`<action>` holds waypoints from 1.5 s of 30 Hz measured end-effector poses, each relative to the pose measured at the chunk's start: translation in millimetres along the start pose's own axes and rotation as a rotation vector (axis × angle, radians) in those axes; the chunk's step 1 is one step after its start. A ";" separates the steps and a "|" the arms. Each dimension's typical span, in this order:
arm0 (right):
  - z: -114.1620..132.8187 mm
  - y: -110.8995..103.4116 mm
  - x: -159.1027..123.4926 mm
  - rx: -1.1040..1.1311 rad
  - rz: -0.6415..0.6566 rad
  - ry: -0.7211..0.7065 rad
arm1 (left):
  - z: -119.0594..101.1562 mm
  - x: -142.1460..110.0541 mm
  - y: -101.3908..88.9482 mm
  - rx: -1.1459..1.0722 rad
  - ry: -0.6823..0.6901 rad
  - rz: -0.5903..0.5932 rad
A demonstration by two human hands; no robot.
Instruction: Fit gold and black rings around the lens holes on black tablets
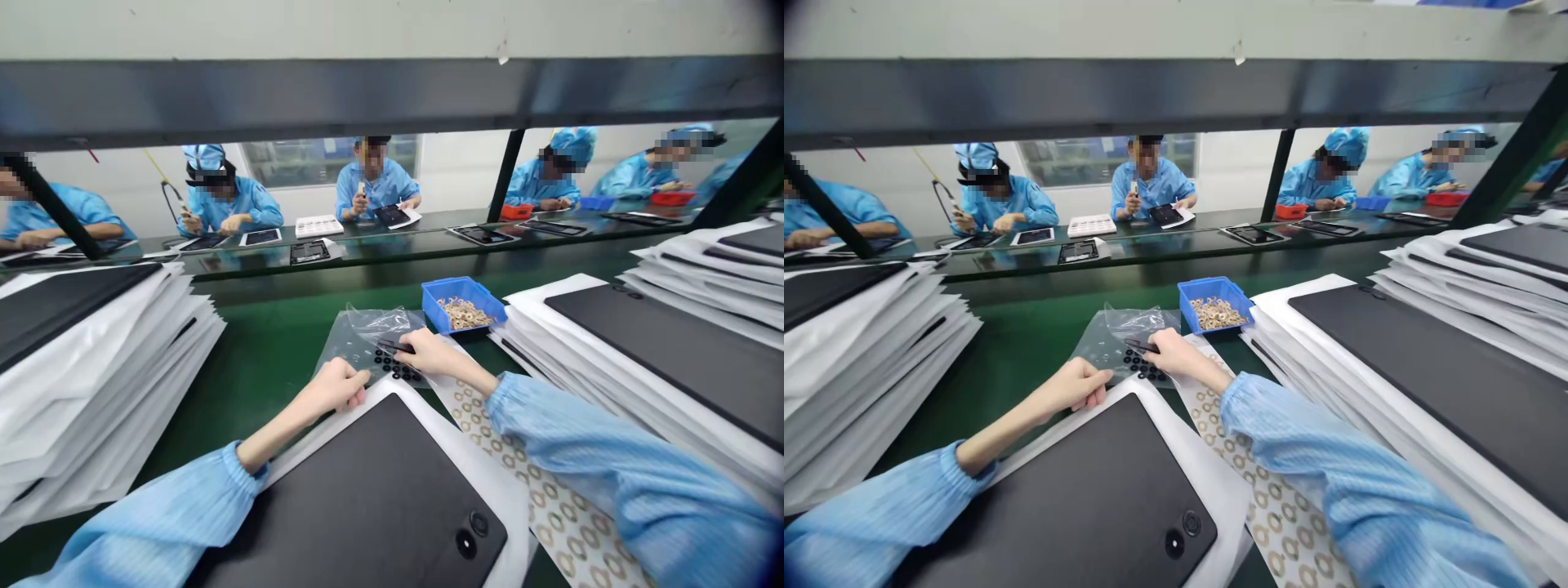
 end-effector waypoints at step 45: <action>10.4 -14.3 -13.6 0.615 -0.019 0.118 | 6.6 13.4 12.0 -0.267 -0.098 -0.014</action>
Point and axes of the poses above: each hand's wrist, its own x-axis towards the middle knuckle, its own y-axis out of the palm, z = x × y, the point moved 9 cm from there along x, towards the middle knuckle, and after that the axes turned 2 degrees about -x, right-handed, at the moved point
